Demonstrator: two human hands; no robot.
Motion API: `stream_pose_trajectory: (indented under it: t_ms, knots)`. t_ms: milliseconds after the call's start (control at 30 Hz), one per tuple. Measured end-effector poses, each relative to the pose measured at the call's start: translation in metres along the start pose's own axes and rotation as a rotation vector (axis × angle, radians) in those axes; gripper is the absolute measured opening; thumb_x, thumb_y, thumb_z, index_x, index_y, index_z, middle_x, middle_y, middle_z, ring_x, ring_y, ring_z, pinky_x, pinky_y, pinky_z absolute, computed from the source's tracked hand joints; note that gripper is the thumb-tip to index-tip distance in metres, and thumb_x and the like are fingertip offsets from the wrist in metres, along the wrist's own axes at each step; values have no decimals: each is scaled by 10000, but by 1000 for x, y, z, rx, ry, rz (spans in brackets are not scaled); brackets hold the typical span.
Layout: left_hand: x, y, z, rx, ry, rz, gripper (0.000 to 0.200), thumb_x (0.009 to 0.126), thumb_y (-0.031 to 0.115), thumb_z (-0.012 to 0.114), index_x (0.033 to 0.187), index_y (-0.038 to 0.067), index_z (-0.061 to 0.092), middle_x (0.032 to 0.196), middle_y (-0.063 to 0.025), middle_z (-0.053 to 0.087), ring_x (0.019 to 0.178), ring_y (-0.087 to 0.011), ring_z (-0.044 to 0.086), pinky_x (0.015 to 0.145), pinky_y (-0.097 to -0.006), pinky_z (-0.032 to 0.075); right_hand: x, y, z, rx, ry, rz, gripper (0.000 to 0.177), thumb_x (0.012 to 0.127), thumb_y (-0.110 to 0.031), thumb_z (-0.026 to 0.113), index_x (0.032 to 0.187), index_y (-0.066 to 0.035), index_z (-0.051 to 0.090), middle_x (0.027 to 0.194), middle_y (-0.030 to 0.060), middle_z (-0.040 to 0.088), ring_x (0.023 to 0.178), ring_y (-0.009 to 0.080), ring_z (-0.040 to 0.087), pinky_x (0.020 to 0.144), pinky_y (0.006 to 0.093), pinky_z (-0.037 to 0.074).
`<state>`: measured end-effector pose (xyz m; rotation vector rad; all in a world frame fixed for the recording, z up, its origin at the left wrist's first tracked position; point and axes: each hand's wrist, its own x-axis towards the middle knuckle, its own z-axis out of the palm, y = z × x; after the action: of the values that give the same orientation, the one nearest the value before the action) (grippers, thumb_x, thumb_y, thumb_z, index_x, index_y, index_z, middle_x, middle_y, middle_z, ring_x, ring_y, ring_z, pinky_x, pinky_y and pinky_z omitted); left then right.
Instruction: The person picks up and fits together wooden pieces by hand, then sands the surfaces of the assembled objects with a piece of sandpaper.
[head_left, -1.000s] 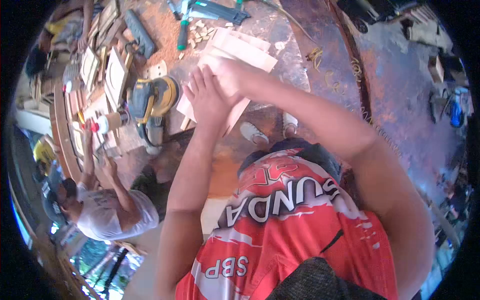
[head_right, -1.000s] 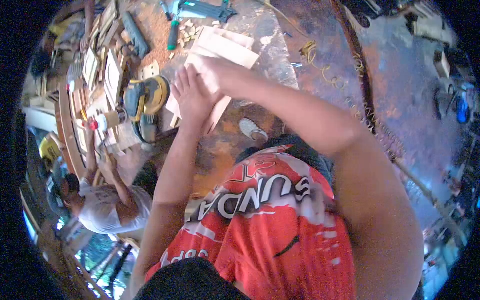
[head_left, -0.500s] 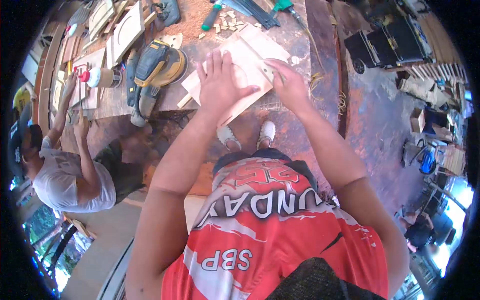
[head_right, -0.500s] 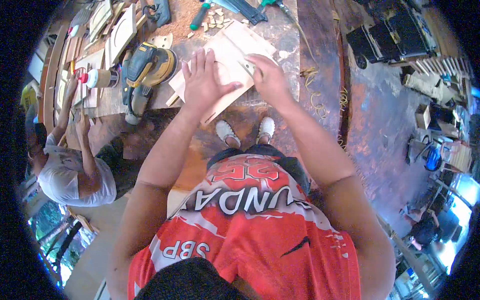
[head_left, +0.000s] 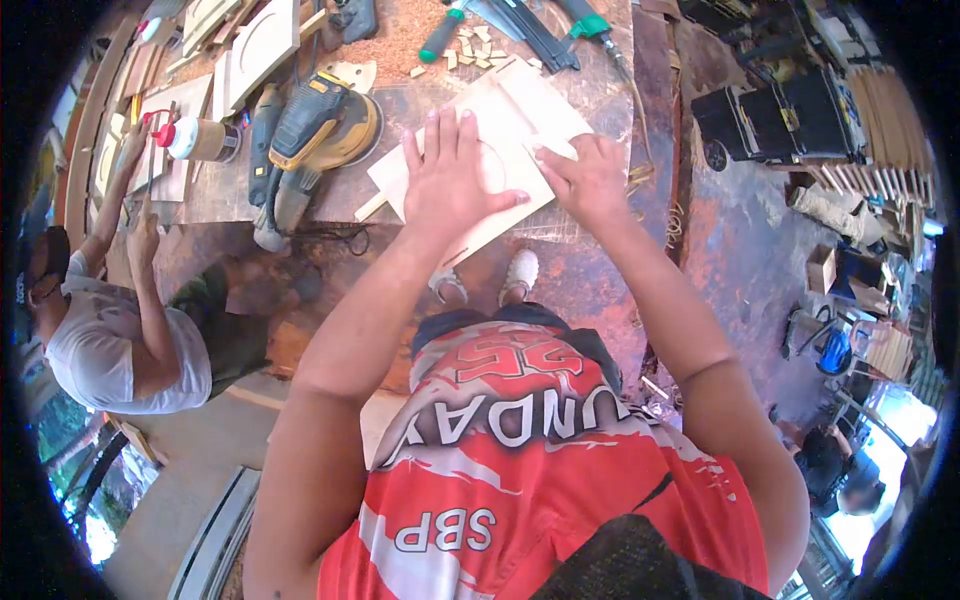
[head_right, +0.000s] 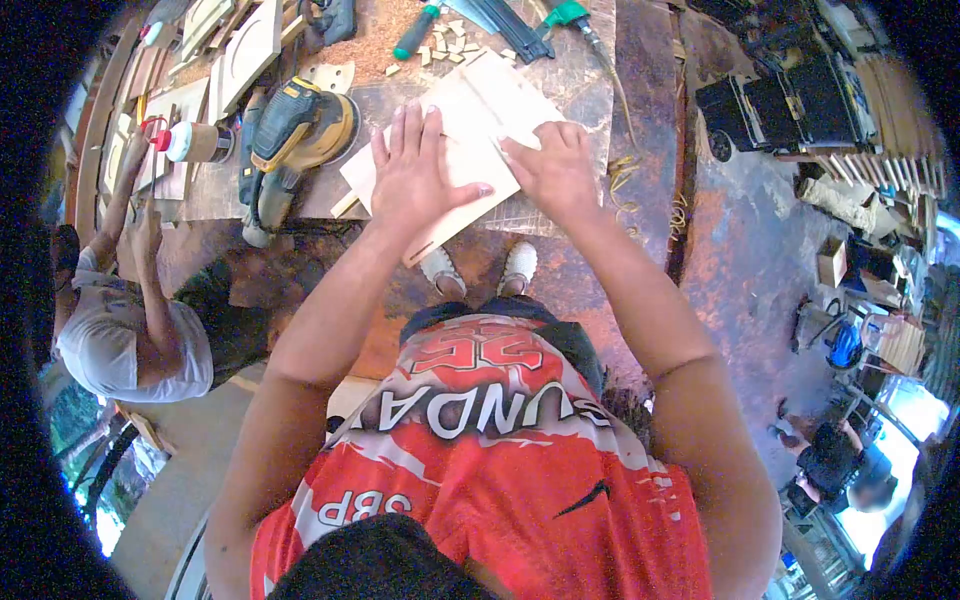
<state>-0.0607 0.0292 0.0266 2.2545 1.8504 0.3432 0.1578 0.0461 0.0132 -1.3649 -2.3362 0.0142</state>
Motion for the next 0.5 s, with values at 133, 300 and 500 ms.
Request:
stream_pose_trajectory:
  t_ms: [133, 300, 500]
  knots:
    - [6, 3, 0, 67, -11, -33, 1192, 670, 746, 678, 1485, -16, 256, 1530, -289, 253, 1462, -403, 177, 1160, -600, 91, 40, 1, 15, -34, 34, -55, 236, 837, -297, 654, 1049, -250, 747, 947, 73, 569, 1011, 268, 512, 942, 447, 346]
    - [7, 4, 1, 62, 33, -23, 1172, 686, 731, 677, 1485, -21, 263, 1518, -302, 267, 1452, -421, 193, 1146, -624, 103, 70, 4, 37, -72, -36, -82, 252, 888, -318, 575, 1067, -262, 744, 1004, 81, 592, 1033, 276, 527, 993, 458, 328]
    - [7, 2, 1, 39, 36, -24, 1179, 683, 734, 675, 1492, -12, 255, 1531, -297, 241, 1452, -422, 191, 1147, -622, 102, 18, 13, 9, -87, -138, -71, 245, 869, -261, 569, 1036, -233, 746, 998, 66, 610, 1051, 259, 535, 1030, 494, 310]
